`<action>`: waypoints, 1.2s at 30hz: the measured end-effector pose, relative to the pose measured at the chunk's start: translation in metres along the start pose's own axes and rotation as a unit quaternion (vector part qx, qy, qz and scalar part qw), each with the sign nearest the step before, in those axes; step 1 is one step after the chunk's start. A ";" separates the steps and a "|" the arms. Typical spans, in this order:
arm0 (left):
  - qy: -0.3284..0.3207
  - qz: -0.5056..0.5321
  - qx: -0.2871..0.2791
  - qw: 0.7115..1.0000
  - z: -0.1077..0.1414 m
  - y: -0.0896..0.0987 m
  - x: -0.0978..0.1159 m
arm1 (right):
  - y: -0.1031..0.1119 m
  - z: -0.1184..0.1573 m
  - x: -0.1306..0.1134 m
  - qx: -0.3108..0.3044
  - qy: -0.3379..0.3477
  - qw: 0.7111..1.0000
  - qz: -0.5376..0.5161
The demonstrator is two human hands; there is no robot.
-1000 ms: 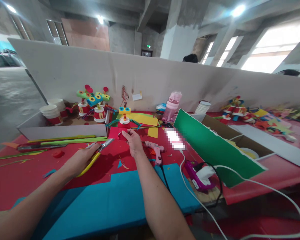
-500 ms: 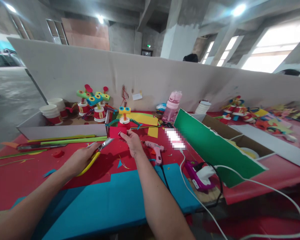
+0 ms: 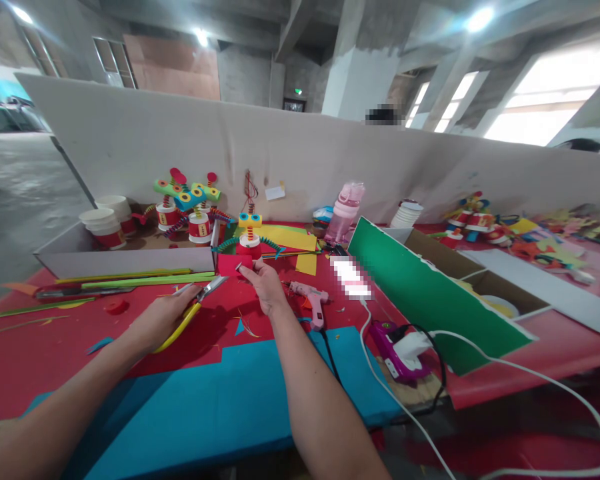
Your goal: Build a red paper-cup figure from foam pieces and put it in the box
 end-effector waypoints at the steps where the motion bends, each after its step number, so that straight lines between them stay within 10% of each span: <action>1: -0.002 0.001 0.001 1.000 0.000 0.000 0.000 | 0.000 0.000 0.000 0.001 -0.001 1.000 0.000; 36: -0.005 -0.003 0.004 1.000 -0.001 -0.002 -0.002 | 0.001 -0.001 0.003 -0.002 -0.014 1.000 0.002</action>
Point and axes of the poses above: each hand's wrist, its own z-axis away from the middle knuckle, its own y-axis out of the back of the hand, x = y × z, the point moved 9 cm from there along -z, towards the middle knuckle, and after that the axes turned 5 degrees about y, right-handed, at the moved point
